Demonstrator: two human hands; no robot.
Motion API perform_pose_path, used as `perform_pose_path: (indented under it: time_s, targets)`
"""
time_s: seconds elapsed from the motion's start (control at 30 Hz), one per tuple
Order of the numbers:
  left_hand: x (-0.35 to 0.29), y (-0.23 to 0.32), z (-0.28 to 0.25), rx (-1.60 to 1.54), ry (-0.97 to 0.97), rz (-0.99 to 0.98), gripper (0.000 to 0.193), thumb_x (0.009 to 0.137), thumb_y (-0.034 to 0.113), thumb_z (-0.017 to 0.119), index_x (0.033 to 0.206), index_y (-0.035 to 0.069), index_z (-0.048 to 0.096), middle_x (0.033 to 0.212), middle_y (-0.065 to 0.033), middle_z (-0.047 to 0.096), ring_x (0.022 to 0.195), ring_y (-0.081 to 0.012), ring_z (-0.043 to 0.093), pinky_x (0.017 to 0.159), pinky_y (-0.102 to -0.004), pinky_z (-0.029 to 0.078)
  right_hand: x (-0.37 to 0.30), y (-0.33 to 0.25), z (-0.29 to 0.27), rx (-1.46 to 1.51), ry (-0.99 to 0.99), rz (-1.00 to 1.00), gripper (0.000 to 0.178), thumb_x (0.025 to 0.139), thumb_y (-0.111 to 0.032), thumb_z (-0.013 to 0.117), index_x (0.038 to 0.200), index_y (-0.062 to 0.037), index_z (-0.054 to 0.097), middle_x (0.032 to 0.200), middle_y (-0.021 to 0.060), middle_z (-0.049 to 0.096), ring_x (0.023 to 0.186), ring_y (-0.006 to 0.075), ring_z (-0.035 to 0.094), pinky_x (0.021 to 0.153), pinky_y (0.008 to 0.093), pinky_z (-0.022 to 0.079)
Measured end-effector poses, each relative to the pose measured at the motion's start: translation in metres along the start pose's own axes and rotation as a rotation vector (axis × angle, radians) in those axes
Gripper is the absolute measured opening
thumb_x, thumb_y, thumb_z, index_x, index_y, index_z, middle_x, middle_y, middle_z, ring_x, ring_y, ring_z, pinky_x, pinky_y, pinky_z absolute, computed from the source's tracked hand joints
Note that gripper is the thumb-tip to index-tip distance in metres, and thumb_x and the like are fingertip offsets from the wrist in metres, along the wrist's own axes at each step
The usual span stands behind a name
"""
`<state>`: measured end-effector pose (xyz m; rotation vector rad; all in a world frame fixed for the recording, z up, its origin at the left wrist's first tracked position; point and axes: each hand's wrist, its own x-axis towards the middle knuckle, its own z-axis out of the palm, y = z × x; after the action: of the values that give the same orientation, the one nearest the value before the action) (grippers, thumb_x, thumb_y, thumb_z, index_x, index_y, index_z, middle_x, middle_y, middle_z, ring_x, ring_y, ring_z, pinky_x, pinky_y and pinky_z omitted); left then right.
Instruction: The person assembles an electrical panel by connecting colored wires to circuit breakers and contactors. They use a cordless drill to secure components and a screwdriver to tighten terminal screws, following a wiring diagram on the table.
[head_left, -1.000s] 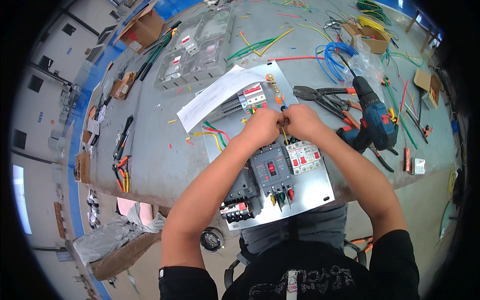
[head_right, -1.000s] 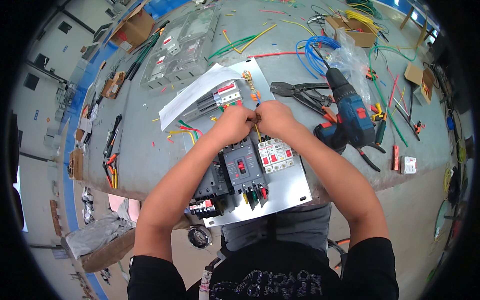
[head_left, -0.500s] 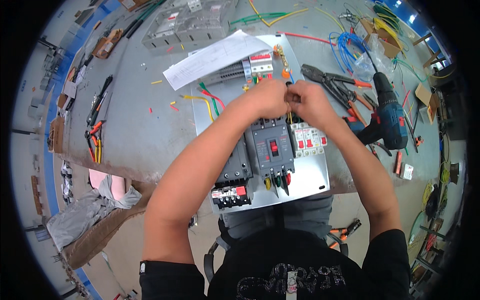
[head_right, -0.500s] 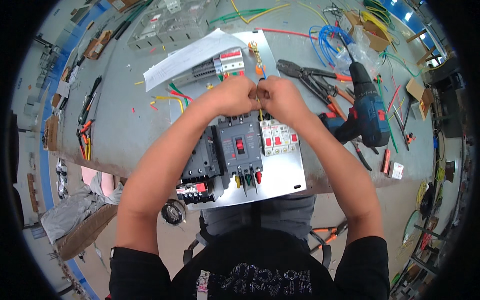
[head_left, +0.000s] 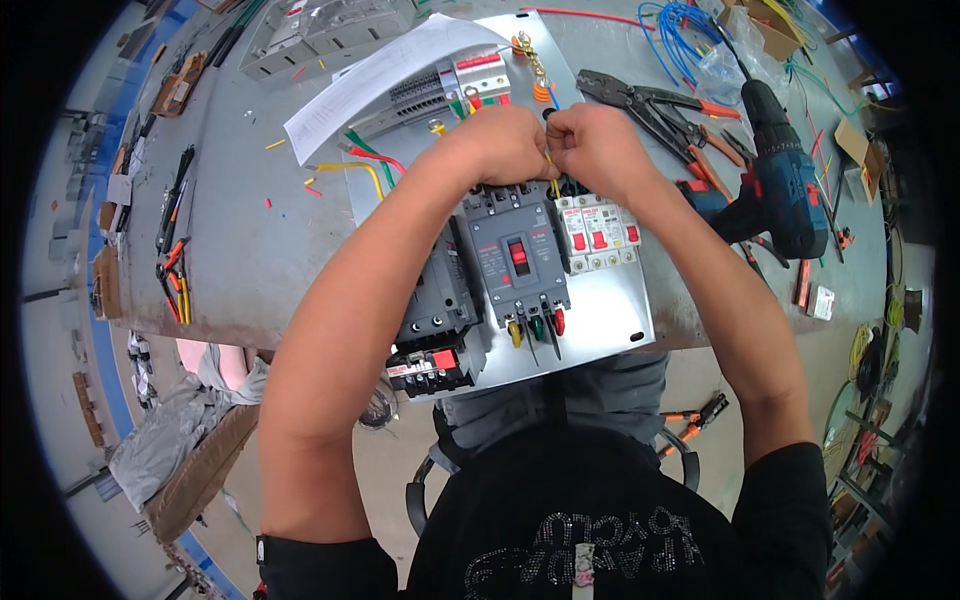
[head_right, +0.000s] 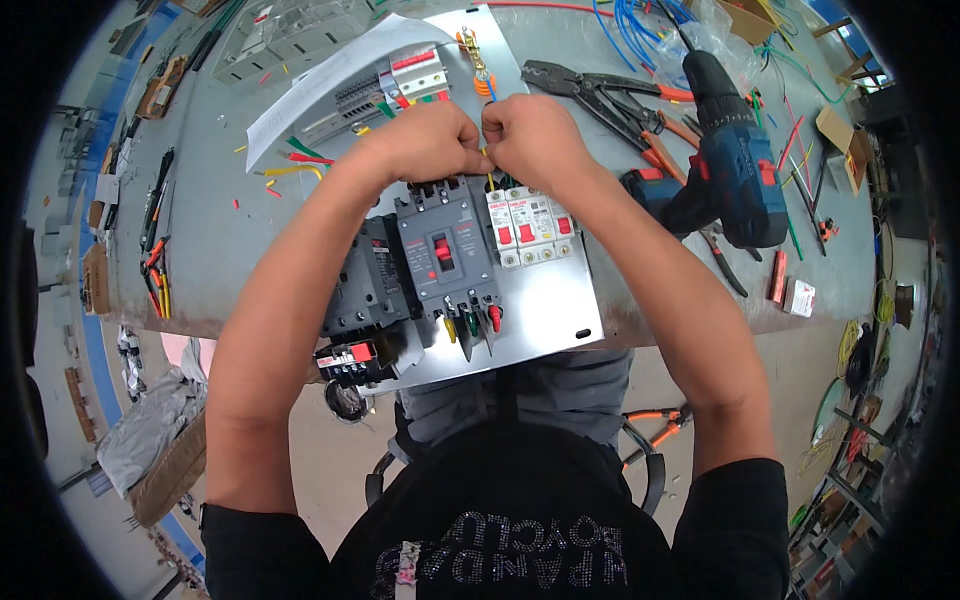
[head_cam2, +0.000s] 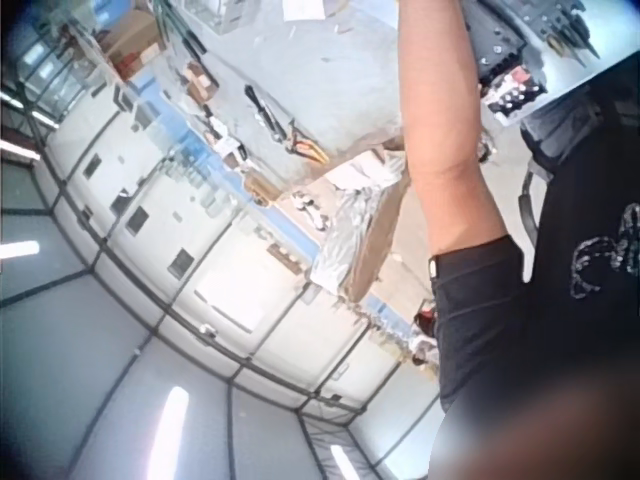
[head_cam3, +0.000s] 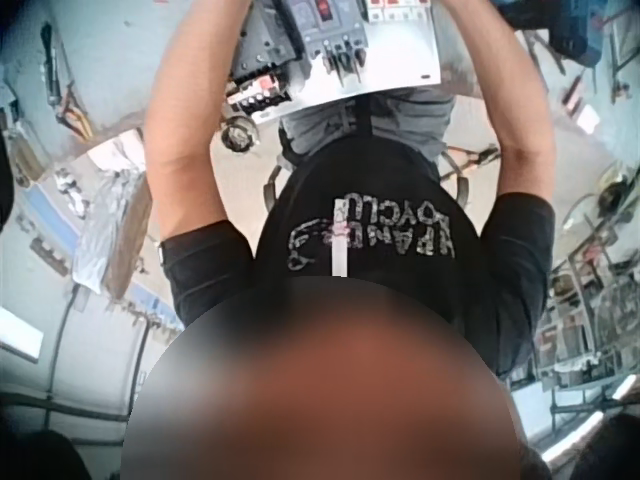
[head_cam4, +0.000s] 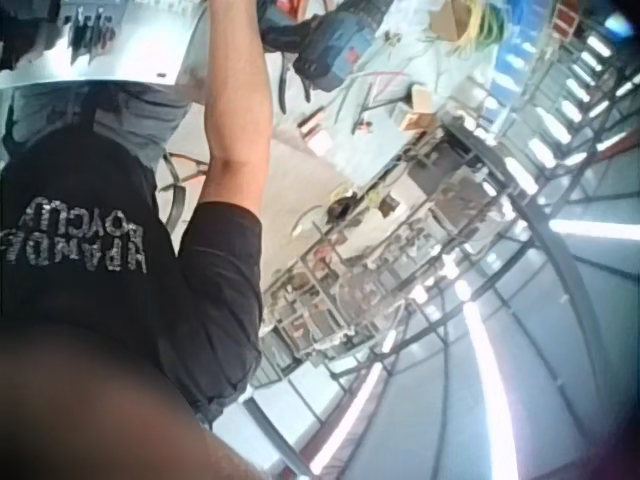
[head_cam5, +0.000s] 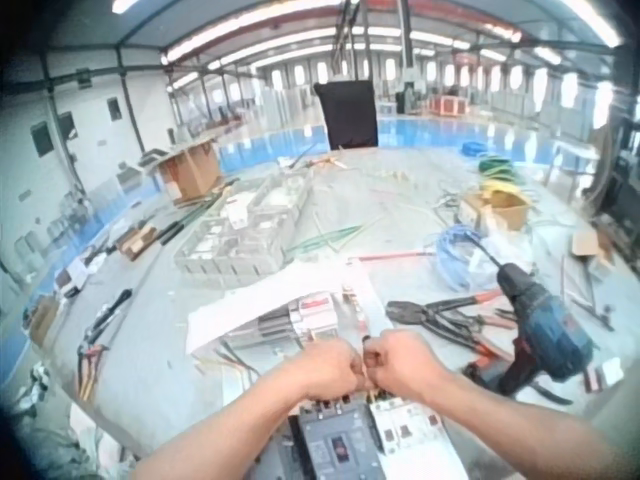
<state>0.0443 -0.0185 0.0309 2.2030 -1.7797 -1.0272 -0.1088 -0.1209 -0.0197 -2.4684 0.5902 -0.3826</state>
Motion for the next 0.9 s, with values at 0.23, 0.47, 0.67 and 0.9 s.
perform_pose_path:
  time_s: [0.23, 0.47, 0.67, 0.9]
  targets:
    - [0.003, -0.02, 0.009, -0.008, 0.028, 0.105, 0.036, 0.088, 0.037, 0.078, 0.095, 0.002, 0.078, 0.077, -0.0177, 0.071, 0.071, -0.0247, 0.068, 0.071, -0.0425, 0.055, 0.008, 0.015, 0.008, -0.063, -0.058, -0.011, 0.014, 0.072, -0.017, 0.077, 0.083, -0.0089, 0.076, 0.087, 0.0142, 0.074, 0.086, 0.037, 0.072, 0.077, 0.0476, 0.057]
    - [0.001, -0.016, 0.008, -0.062, 0.11, 0.072, 0.022, 0.088, 0.017, 0.074, 0.101, -0.001, 0.077, 0.087, -0.0151, 0.077, 0.082, -0.0254, 0.074, 0.077, -0.0383, 0.057, 0.008, 0.015, -0.051, 0.415, -0.14, 0.161, 0.03, 0.088, -0.008, 0.07, 0.116, 0.0024, 0.075, 0.1, 0.0079, 0.076, 0.092, 0.015, 0.07, 0.082, 0.0307, 0.055]
    - [-0.009, 0.0, 0.01, -0.103, 0.119, -0.015, 0.026, 0.092, 0.01, 0.065, 0.114, -0.003, 0.074, 0.094, -0.0178, 0.077, 0.089, -0.029, 0.075, 0.082, -0.0393, 0.057, -0.046, 0.031, -0.029, 0.507, 0.145, 0.163, 0.028, 0.09, -0.01, 0.069, 0.115, 0.0018, 0.075, 0.102, 0.0145, 0.077, 0.093, 0.0201, 0.074, 0.086, 0.0325, 0.057]
    - [-0.008, 0.004, 0.018, -0.165, 0.214, 0.175, 0.038, 0.098, 0.005, 0.055, 0.133, -0.003, 0.067, 0.124, -0.026, 0.071, 0.116, -0.0364, 0.069, 0.102, -0.0414, 0.053, -0.057, 0.027, -0.036, 0.636, 0.054, 0.284, 0.032, 0.092, -0.008, 0.071, 0.123, -0.0001, 0.076, 0.102, 0.0058, 0.074, 0.087, 0.0107, 0.064, 0.083, 0.0278, 0.054]
